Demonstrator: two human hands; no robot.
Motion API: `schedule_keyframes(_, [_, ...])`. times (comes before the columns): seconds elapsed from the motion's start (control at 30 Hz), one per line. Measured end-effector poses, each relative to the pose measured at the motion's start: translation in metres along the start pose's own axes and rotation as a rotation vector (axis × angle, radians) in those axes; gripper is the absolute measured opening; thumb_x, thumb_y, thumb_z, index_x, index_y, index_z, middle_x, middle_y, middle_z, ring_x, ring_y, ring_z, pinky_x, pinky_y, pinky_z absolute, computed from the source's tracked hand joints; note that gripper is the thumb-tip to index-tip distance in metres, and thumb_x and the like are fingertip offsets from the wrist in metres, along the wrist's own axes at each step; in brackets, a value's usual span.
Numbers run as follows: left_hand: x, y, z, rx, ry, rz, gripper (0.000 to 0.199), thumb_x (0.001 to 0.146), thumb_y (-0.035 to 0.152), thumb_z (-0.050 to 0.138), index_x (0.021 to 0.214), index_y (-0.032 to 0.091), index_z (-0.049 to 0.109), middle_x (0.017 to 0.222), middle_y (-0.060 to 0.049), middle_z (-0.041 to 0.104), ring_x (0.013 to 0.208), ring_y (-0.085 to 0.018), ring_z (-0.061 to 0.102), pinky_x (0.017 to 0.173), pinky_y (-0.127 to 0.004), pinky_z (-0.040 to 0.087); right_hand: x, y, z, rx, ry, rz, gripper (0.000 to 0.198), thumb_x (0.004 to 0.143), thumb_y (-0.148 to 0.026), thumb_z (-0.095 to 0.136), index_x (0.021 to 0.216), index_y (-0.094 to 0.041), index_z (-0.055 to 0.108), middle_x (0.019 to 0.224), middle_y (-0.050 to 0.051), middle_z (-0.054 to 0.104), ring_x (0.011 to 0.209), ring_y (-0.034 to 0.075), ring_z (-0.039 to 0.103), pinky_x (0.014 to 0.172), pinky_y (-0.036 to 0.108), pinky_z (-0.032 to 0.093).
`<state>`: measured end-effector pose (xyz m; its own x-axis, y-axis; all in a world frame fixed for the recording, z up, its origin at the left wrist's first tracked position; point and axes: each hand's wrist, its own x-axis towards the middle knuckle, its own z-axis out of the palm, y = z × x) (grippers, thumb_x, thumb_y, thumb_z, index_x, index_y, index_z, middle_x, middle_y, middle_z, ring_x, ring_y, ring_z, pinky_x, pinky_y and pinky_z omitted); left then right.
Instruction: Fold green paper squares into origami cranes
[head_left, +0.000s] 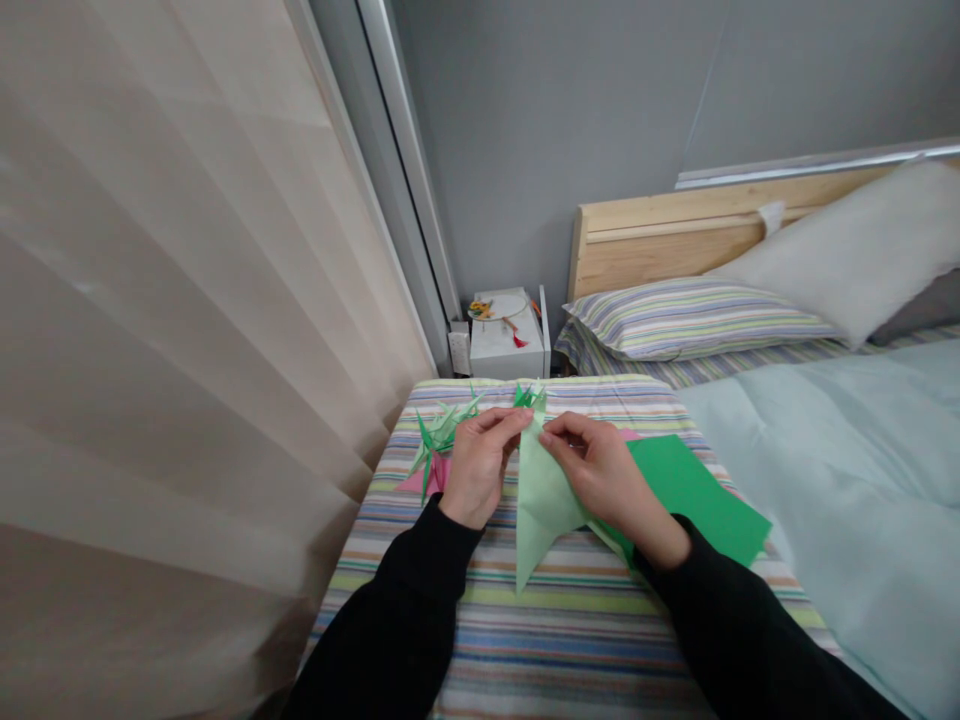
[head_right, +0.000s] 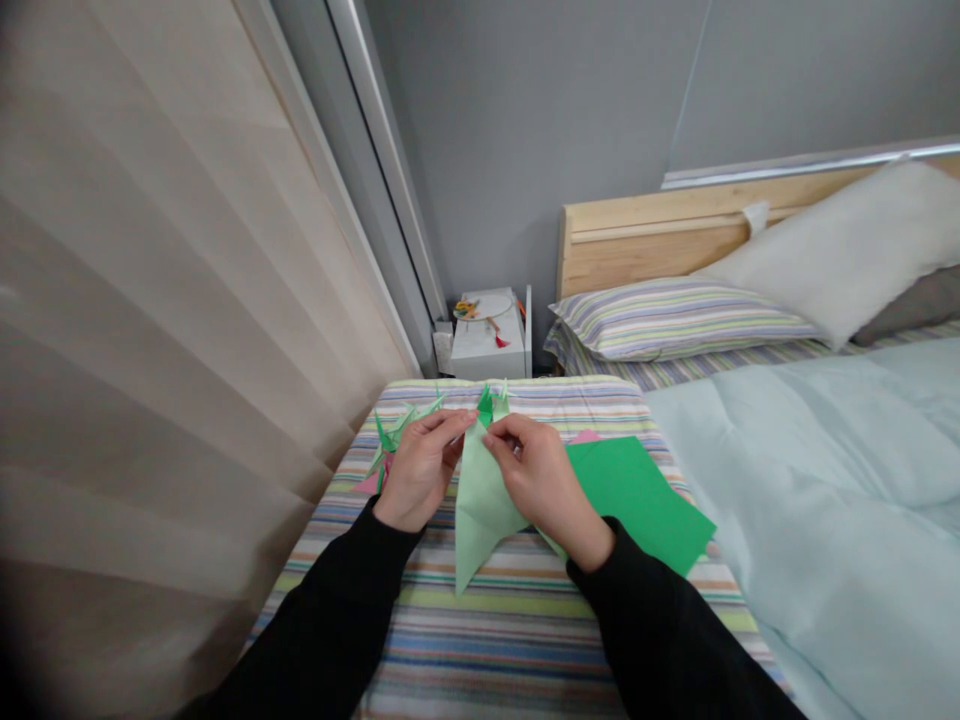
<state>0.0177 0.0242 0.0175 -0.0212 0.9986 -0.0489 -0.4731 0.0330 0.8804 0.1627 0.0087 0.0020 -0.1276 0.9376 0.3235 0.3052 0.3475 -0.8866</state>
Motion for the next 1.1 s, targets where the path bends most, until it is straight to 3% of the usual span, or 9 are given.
schedule_keyframes(0.2, [0.004, 0.006, -0.005, -0.038, 0.073, 0.07, 0.023, 0.061, 0.031, 0.091, 0.071, 0.016, 0.077, 0.071, 0.0, 0.069, 0.067, -0.009, 0.059, 0.063, -0.02, 0.046, 0.001, 0.001, 0.0, -0.022, 0.046, -0.006, 0.018, 0.09, -0.03, 0.059, 0.079, -0.019, 0.068, 0.075, 0.006, 0.07, 0.07, 0.021, 0.061, 0.066, 0.034, 0.045])
schedule_keyframes(0.4, [0.001, 0.001, -0.005, 0.371, -0.231, 0.123, 0.021, 0.065, 0.03, 0.089, 0.074, 0.015, 0.077, 0.068, 0.0, 0.068, 0.065, -0.011, 0.057, 0.065, -0.024, 0.045, 0.004, -0.003, -0.01, 0.108, 0.295, 0.013, 0.019, 0.087, -0.035, 0.064, 0.083, -0.019, 0.071, 0.083, 0.007, 0.073, 0.076, 0.022, 0.065, 0.07, 0.034, 0.048])
schedule_keyframes(0.67, [0.0, 0.005, -0.006, 0.505, -0.312, 0.148, 0.023, 0.068, 0.035, 0.087, 0.066, 0.015, 0.076, 0.064, -0.002, 0.069, 0.062, -0.014, 0.058, 0.063, -0.026, 0.044, 0.006, -0.003, -0.012, 0.399, 0.026, 0.12, 0.026, 0.075, -0.04, 0.082, 0.073, -0.017, 0.069, 0.07, 0.0, 0.065, 0.066, 0.015, 0.055, 0.062, 0.028, 0.041])
schedule_keyframes(0.87, [-0.003, 0.008, -0.003, 0.461, -0.329, 0.077, 0.022, 0.065, 0.034, 0.088, 0.066, 0.015, 0.077, 0.063, -0.001, 0.069, 0.059, -0.013, 0.057, 0.061, -0.026, 0.043, 0.004, -0.004, -0.012, 0.494, 0.026, 0.275, 0.029, 0.069, -0.041, 0.085, 0.075, -0.016, 0.073, 0.067, 0.0, 0.065, 0.059, 0.013, 0.052, 0.058, 0.028, 0.039])
schedule_keyframes(1.1, [-0.004, 0.012, -0.003, 0.453, -0.334, -0.021, 0.027, 0.061, 0.037, 0.09, 0.057, 0.017, 0.073, 0.052, 0.002, 0.057, 0.051, -0.009, 0.044, 0.054, -0.025, 0.032, 0.006, -0.007, -0.011, 0.5, 0.113, 0.242, 0.024, 0.069, -0.04, 0.083, 0.07, -0.018, 0.073, 0.065, 0.0, 0.067, 0.058, 0.014, 0.054, 0.057, 0.029, 0.042])
